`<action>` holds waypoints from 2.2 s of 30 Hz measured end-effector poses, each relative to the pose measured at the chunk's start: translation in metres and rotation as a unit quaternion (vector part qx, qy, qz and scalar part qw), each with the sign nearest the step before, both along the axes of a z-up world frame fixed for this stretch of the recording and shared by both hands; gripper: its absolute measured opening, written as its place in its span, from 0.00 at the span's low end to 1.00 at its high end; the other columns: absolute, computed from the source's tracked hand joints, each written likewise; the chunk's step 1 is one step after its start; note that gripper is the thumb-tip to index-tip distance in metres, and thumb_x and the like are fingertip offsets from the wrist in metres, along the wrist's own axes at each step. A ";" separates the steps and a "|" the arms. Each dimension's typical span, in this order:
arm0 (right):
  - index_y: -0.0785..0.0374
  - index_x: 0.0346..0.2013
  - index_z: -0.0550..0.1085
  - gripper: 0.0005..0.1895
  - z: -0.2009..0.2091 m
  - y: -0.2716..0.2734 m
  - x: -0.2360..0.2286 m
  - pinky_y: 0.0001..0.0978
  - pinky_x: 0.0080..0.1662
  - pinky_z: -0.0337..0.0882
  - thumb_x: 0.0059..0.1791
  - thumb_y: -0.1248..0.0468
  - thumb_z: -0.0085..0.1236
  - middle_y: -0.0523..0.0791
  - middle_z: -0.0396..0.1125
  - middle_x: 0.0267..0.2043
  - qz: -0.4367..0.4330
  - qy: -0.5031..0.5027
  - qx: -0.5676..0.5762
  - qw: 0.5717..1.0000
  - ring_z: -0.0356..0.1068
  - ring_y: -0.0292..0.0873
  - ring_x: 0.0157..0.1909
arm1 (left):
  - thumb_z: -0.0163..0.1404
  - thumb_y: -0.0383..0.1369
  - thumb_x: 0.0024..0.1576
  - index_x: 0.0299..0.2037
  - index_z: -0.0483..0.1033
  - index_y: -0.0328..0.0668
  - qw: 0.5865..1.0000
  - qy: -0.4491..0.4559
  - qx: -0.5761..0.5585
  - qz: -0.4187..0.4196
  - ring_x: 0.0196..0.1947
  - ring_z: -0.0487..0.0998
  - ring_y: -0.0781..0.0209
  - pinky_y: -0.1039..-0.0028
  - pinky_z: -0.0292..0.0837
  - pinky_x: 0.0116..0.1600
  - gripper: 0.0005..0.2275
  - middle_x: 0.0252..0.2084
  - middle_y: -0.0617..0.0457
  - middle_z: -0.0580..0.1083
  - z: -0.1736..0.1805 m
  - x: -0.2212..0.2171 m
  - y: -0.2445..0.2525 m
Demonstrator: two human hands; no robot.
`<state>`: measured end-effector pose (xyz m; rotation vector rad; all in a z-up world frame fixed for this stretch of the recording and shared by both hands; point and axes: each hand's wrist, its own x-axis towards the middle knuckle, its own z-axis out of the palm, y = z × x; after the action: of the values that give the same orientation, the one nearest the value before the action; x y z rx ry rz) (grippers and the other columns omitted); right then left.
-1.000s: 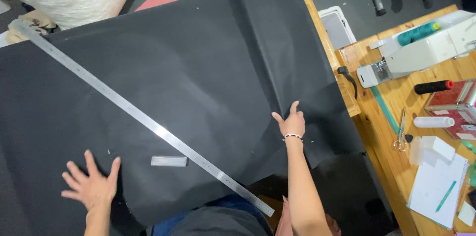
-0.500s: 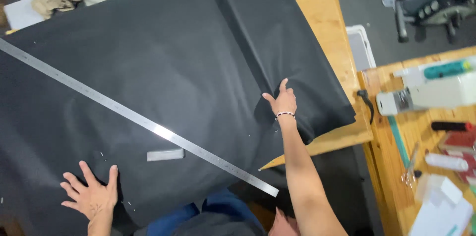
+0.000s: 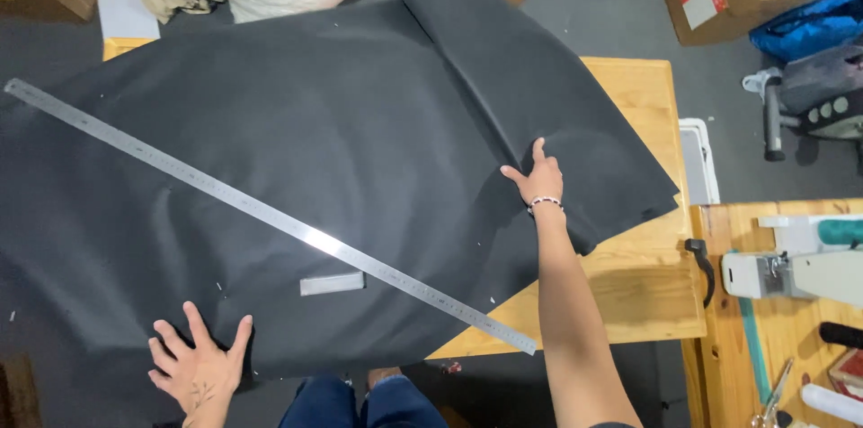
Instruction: The person measures a large piece of black fabric on a wooden table using a metal ruler and a yellow chalk marker. They mark specific points on the fabric, then use pins to secure the material before folding it.
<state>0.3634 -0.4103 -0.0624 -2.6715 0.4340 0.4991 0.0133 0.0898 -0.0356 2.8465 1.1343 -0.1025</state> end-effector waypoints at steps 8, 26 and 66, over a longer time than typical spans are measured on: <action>0.51 0.77 0.44 0.46 -0.005 -0.001 -0.010 0.52 0.64 0.56 0.51 0.39 0.48 0.59 0.60 0.58 0.006 -0.041 -0.021 0.999 0.60 0.60 0.61 | 0.31 0.70 0.48 0.76 0.43 0.58 0.989 0.071 -0.120 0.043 0.75 0.36 0.34 0.30 0.35 0.67 0.46 0.77 0.38 0.39 0.010 0.013 0.013; 0.63 0.75 0.45 0.36 -0.062 -0.004 -0.065 0.49 0.41 0.76 0.52 0.70 0.38 0.54 0.66 0.47 0.067 -0.065 -0.269 0.959 0.73 0.58 0.41 | 0.36 0.70 0.43 0.75 0.43 0.63 0.983 0.064 -0.169 0.027 0.76 0.34 0.37 0.33 0.30 0.70 0.48 0.78 0.43 0.37 0.037 0.032 0.038; 0.53 0.45 0.76 0.19 0.018 -0.081 -0.205 0.38 0.51 0.66 0.51 0.44 0.53 0.40 0.68 0.25 -0.179 -0.165 -0.015 0.970 0.71 0.47 0.38 | 0.48 0.57 0.48 0.74 0.51 0.50 0.971 -0.044 -0.226 -0.069 0.76 0.33 0.36 0.35 0.22 0.70 0.43 0.76 0.32 0.37 0.004 0.065 0.089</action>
<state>0.1580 -0.4910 -0.0445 -2.5527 0.8022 -0.0605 0.0780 0.1786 -0.0317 2.4896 0.7733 -0.2090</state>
